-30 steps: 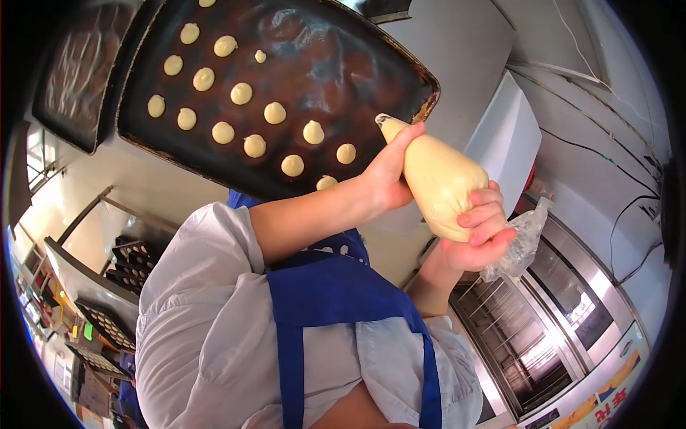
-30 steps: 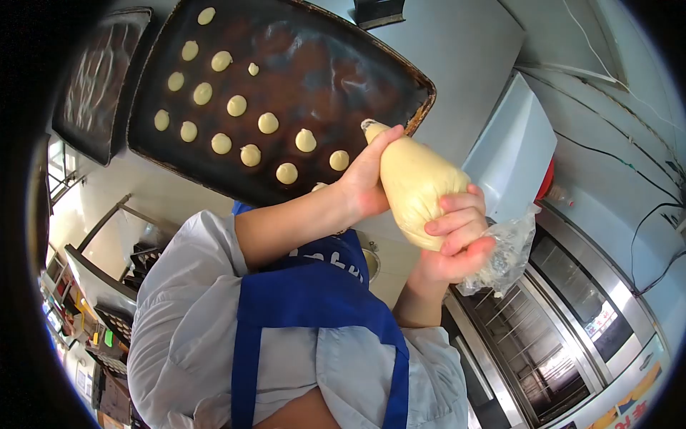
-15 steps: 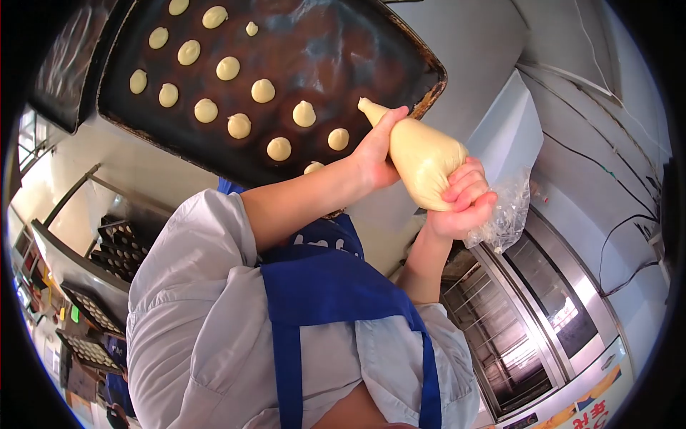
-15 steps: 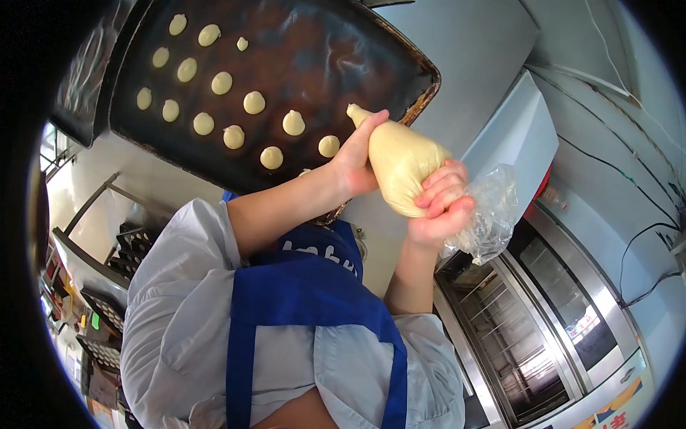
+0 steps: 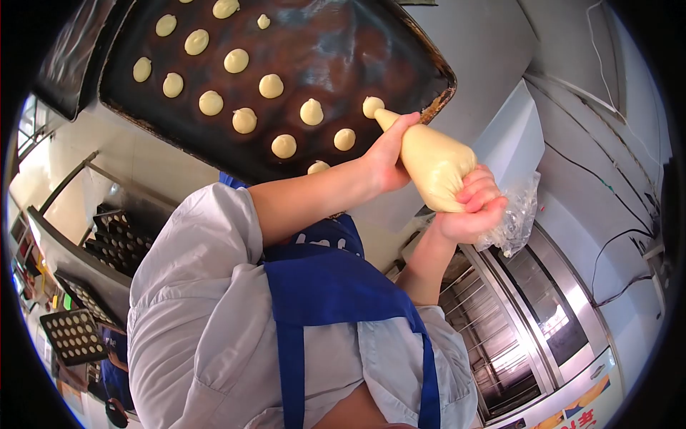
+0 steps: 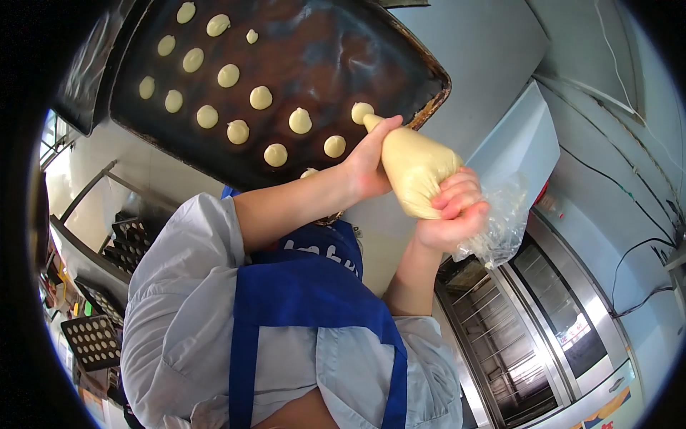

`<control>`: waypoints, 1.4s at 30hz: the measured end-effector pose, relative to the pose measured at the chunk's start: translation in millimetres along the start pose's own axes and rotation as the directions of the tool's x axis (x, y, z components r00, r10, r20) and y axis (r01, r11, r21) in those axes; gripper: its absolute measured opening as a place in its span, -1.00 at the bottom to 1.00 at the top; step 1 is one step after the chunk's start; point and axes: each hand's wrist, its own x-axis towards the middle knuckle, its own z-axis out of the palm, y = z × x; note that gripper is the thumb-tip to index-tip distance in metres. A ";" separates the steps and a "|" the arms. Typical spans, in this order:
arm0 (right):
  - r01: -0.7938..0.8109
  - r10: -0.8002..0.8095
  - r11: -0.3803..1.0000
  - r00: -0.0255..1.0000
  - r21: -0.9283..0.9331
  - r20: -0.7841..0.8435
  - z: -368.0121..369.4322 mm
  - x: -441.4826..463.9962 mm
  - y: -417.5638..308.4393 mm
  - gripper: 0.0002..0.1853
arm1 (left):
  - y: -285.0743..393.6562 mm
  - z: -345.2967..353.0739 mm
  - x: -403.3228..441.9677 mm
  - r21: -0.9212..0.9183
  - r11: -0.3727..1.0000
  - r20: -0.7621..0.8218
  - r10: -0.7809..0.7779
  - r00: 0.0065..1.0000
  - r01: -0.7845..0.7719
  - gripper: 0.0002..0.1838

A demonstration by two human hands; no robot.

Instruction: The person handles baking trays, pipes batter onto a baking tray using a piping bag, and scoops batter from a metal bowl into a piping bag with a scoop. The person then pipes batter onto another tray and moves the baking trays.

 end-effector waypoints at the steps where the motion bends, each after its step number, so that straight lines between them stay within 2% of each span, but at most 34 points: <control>1: 0.003 -0.001 1.000 0.998 0.027 -0.059 1.0 -0.1 0.7 -0.53 | 2.3 4.1 0.2 0.019 1.000 -0.004 0.018 1.000 -0.018 -0.52; 3: 0.050 -0.045 0.997 0.997 0.066 -0.064 6.4 0.4 -0.4 -0.53 | 7.0 11.8 -6.2 0.032 0.999 -0.011 0.042 0.999 -0.042 -0.55; 5: 0.096 -0.089 0.990 0.993 0.103 -0.072 12.5 2.5 0.0 -0.54 | 10.2 23.3 -18.8 0.066 0.987 -0.026 0.151 0.988 -0.149 -0.55; 6: 0.121 -0.113 0.969 0.992 0.216 -0.049 14.9 4.3 1.0 -0.53 | 11.4 23.8 -23.1 0.100 0.969 -0.003 0.226 0.974 -0.225 -0.55; 7: 0.143 -0.141 0.935 0.990 0.326 -0.031 17.4 6.4 1.8 -0.53 | 14.7 25.0 -26.8 0.098 0.970 -0.006 0.224 0.975 -0.222 -0.55; 8: 0.142 -0.139 0.936 0.990 0.323 -0.032 20.3 9.7 2.8 -0.53 | 18.9 26.8 -30.6 0.103 0.959 0.016 0.263 0.965 -0.264 -0.55; 9: 0.109 -0.127 0.950 0.991 0.293 0.043 24.0 13.9 4.2 -0.53 | 23.1 27.2 -32.8 0.107 0.946 0.039 0.303 0.952 -0.305 -0.55; 13: 0.066 -0.104 0.983 0.968 0.170 0.227 45.4 27.6 9.0 -0.52 | 42.3 24.7 -34.8 -0.001 0.981 0.040 0.194 0.980 -0.194 -0.50; 17: 0.052 -0.067 0.996 0.974 0.073 0.215 58.7 22.3 7.8 -0.53 | 52.6 19.8 -37.3 -0.025 0.991 0.068 0.130 0.989 -0.128 -0.47; 21: 0.027 -0.041 0.998 0.970 0.060 0.239 63.0 22.3 5.2 -0.54 | 55.2 19.2 -42.2 -0.046 0.990 0.047 0.134 0.990 -0.132 -0.48; 24: 0.006 -0.013 0.999 0.986 0.047 0.165 70.9 22.7 0.4 -0.55 | 57.4 19.2 -40.3 -0.075 0.991 0.072 0.118 0.990 -0.113 -0.49; 26: 0.114 -0.114 0.993 0.992 0.006 0.058 82.0 22.2 -3.3 -0.57 | 64.7 22.2 -38.6 -0.040 0.997 0.128 0.070 0.989 -0.066 -0.51; 27: 0.116 -0.116 0.993 0.991 0.006 0.061 84.0 21.3 -4.0 -0.57 | 67.6 27.2 -45.2 -0.041 0.997 0.130 0.071 0.989 -0.066 -0.51; 29: 0.197 -0.209 0.969 0.976 0.147 0.066 86.5 20.8 -3.2 -0.57 | 73.9 39.2 -55.5 0.005 0.987 0.094 0.157 0.983 -0.158 -0.53; 30: 0.199 -0.210 0.969 0.975 0.145 0.067 88.3 21.5 -3.8 -0.57 | 75.0 43.4 -63.5 0.029 0.970 0.074 0.239 0.968 -0.242 -0.56; 31: 0.179 -0.207 0.960 0.972 0.216 0.115 90.9 22.4 -4.2 -0.56 | 78.2 44.5 -67.5 0.029 0.970 0.076 0.237 0.968 -0.240 -0.56; 33: 0.156 -0.208 0.945 0.965 0.287 0.160 99.6 25.9 -3.6 -0.55 | 85.9 44.5 -74.6 0.022 0.932 0.084 0.360 0.929 -0.363 -0.59; 35: 0.092 -0.159 0.967 0.946 0.238 0.282 112.8 32.3 0.5 -0.51 | 97.4 37.2 -73.1 0.001 0.941 0.080 0.337 0.938 -0.338 -0.58; 37: 0.075 -0.143 0.969 0.946 0.233 0.292 124.4 34.2 3.4 -0.49 | 107.6 30.6 -69.9 -0.054 0.957 0.106 0.288 0.952 -0.284 -0.55; 39: 0.086 -0.115 0.991 0.936 0.100 0.334 132.2 32.4 4.5 -0.49 | 113.5 26.1 -68.9 -0.064 0.963 0.119 0.268 0.956 -0.262 -0.53; 42: 0.080 -0.097 0.995 0.938 0.064 0.333 136.5 29.9 4.9 -0.50 | 116.4 24.6 -70.8 -0.082 0.968 0.111 0.246 0.963 -0.238 -0.52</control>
